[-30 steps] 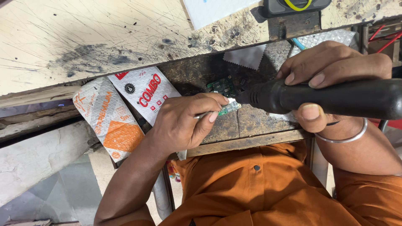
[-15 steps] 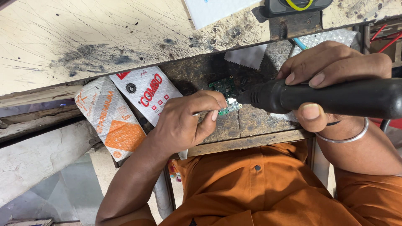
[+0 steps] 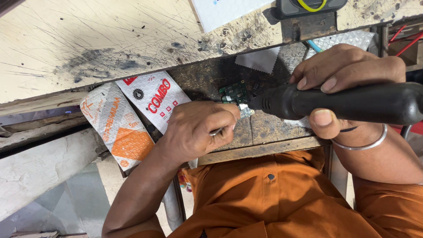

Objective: The person uses pliers to remove a component from a small green circuit board, then uses a hot air gun to heat the board while holding it with tweezers. The person continues to heat and adjust the board, then uses tweezers to remove a small component.

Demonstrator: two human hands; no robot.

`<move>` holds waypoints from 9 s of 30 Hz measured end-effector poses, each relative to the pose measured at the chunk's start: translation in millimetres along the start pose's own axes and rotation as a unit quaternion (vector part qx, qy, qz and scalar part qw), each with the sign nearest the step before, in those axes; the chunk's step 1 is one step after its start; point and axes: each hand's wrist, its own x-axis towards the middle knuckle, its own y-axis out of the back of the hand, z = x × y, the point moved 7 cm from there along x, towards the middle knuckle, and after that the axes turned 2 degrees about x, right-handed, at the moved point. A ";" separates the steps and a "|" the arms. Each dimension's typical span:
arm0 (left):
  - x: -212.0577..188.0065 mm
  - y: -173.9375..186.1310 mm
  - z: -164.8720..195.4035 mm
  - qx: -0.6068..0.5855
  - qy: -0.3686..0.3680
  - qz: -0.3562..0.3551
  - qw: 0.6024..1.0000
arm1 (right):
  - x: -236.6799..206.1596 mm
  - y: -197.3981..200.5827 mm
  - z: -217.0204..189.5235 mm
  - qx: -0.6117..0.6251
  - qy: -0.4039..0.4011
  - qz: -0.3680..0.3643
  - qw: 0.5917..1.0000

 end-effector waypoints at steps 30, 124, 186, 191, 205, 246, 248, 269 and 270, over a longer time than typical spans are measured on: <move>7.7 5.5 2.2 -0.033 0.011 -0.028 0.999 | 3.3 -1.9 -3.9 -0.013 0.007 -0.009 1.000; 4.3 10.2 -0.4 -0.047 0.030 -0.013 0.998 | -1.0 2.1 3.8 -0.018 0.024 -0.017 0.999; 5.4 10.4 0.4 -0.049 0.022 -0.009 0.999 | -2.2 -3.4 -0.7 0.001 -0.008 0.004 1.000; 5.6 10.9 0.3 -0.052 0.023 -0.007 0.998 | -0.8 -3.8 -0.6 0.005 -0.019 -0.004 1.000; 5.9 11.2 0.3 -0.051 0.023 -0.007 0.998 | -1.8 -6.7 -2.1 0.016 -0.023 0.001 1.000; 6.3 10.0 1.6 -0.055 0.015 -0.009 0.998 | -2.4 -3.9 -1.5 0.005 -0.013 0.005 1.000; 6.5 10.6 1.4 -0.055 0.014 -0.009 0.998 | -1.5 -3.4 -1.4 0.002 -0.007 0.006 1.000; 5.9 7.8 0.5 -0.056 0.016 -0.014 0.998 | -2.1 -0.8 0.4 0.009 -0.001 0.006 1.000; 6.0 7.3 0.6 -0.057 0.016 -0.012 0.998 | -2.0 -0.8 0.6 0.009 0.003 0.006 1.000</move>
